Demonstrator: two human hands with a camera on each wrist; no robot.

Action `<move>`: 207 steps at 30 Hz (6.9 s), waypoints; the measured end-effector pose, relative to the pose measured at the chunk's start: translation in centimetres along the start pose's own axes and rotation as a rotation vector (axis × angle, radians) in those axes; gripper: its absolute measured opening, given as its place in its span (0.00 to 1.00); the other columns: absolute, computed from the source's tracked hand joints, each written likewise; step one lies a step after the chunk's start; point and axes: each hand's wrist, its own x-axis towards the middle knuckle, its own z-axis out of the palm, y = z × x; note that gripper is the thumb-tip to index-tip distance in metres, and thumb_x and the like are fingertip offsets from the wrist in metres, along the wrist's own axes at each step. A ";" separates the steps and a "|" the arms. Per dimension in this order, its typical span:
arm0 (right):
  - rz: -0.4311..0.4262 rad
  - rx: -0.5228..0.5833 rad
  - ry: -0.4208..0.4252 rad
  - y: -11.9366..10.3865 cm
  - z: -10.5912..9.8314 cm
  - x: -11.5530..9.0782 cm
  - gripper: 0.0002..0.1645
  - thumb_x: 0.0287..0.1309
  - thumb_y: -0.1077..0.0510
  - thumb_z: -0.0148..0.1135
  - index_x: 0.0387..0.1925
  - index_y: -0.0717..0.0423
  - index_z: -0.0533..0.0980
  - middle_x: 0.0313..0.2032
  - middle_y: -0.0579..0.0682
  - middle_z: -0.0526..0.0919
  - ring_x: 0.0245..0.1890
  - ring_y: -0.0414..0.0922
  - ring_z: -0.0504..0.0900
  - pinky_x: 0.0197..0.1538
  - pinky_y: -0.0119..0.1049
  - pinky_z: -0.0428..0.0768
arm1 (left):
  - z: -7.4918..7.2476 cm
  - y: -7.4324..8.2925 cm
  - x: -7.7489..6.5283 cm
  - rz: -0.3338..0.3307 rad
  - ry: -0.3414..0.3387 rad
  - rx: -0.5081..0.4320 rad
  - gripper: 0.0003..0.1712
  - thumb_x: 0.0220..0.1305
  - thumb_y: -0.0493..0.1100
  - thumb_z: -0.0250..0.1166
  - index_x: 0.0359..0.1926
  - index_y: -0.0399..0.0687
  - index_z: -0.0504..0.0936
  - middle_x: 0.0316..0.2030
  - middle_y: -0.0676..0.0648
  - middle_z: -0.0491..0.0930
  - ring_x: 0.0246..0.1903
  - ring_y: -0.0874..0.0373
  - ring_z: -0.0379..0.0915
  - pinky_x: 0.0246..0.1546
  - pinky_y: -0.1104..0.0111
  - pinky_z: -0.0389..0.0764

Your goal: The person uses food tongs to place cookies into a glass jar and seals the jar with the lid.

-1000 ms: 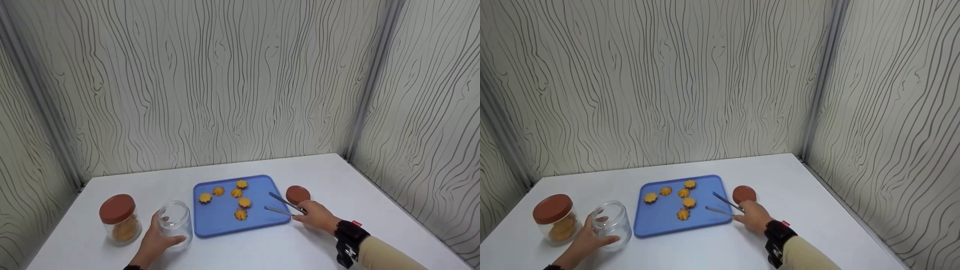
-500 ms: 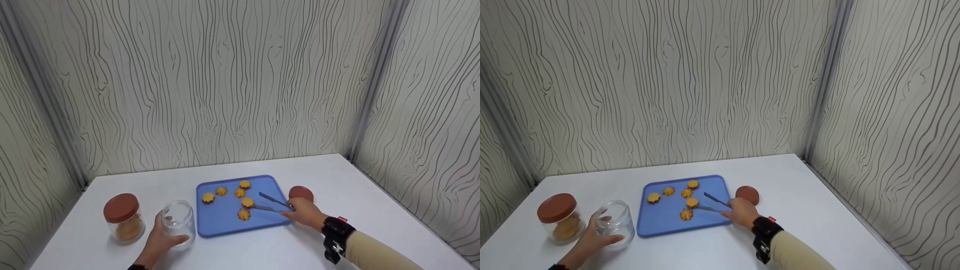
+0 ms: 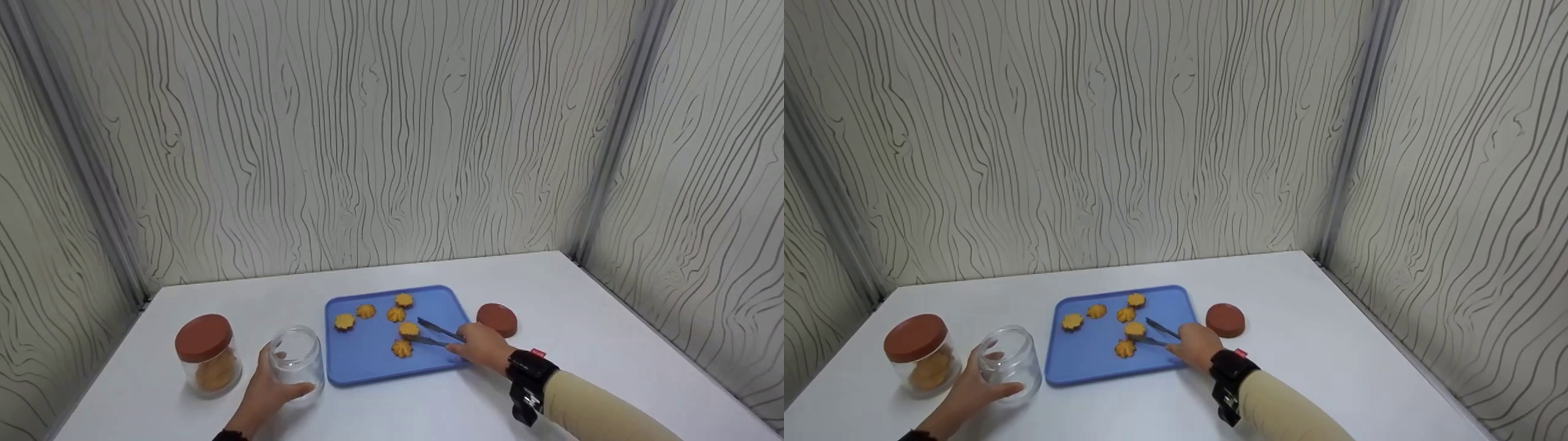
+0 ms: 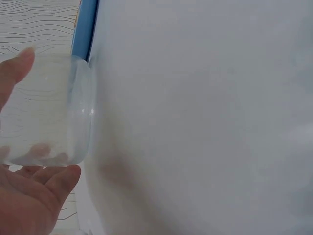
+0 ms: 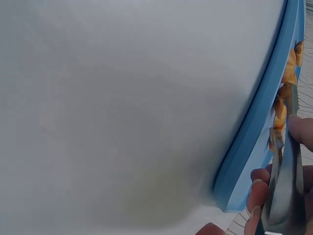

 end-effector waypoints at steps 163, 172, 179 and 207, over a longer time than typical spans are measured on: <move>-0.533 0.274 -0.038 -12.4 -2.4 0.1 0.17 0.71 0.53 0.53 0.25 0.54 0.70 0.20 0.39 0.60 0.22 0.34 0.60 0.31 0.33 0.62 | 0.6 0.1 0.2 0.002 0.028 -0.007 0.66 0.40 0.44 0.82 0.70 0.31 0.45 0.66 0.25 0.57 0.65 0.30 0.54 0.63 0.41 0.58; -0.535 0.284 -0.052 -13.2 -2.3 0.3 0.20 0.70 0.52 0.53 0.21 0.52 0.66 0.19 0.39 0.57 0.22 0.35 0.58 0.31 0.34 0.60 | 0.6 0.5 0.4 -0.012 0.010 -0.085 0.68 0.41 0.46 0.82 0.71 0.35 0.42 0.68 0.29 0.53 0.66 0.32 0.51 0.64 0.39 0.56; -0.520 0.314 -0.080 -13.6 -2.3 0.4 0.22 0.71 0.53 0.53 0.19 0.49 0.62 0.17 0.39 0.56 0.19 0.34 0.59 0.31 0.33 0.61 | 0.6 1.2 0.7 0.050 0.059 -0.110 0.68 0.41 0.48 0.82 0.71 0.33 0.44 0.68 0.27 0.55 0.67 0.32 0.52 0.64 0.42 0.58; -0.518 0.261 -0.110 -16.2 -0.2 1.1 0.18 0.69 0.51 0.55 0.23 0.54 0.72 0.18 0.38 0.60 0.22 0.35 0.61 0.29 0.31 0.62 | 0.3 1.0 0.9 0.093 0.031 -0.054 0.63 0.42 0.47 0.81 0.70 0.32 0.51 0.64 0.30 0.64 0.63 0.35 0.61 0.61 0.44 0.64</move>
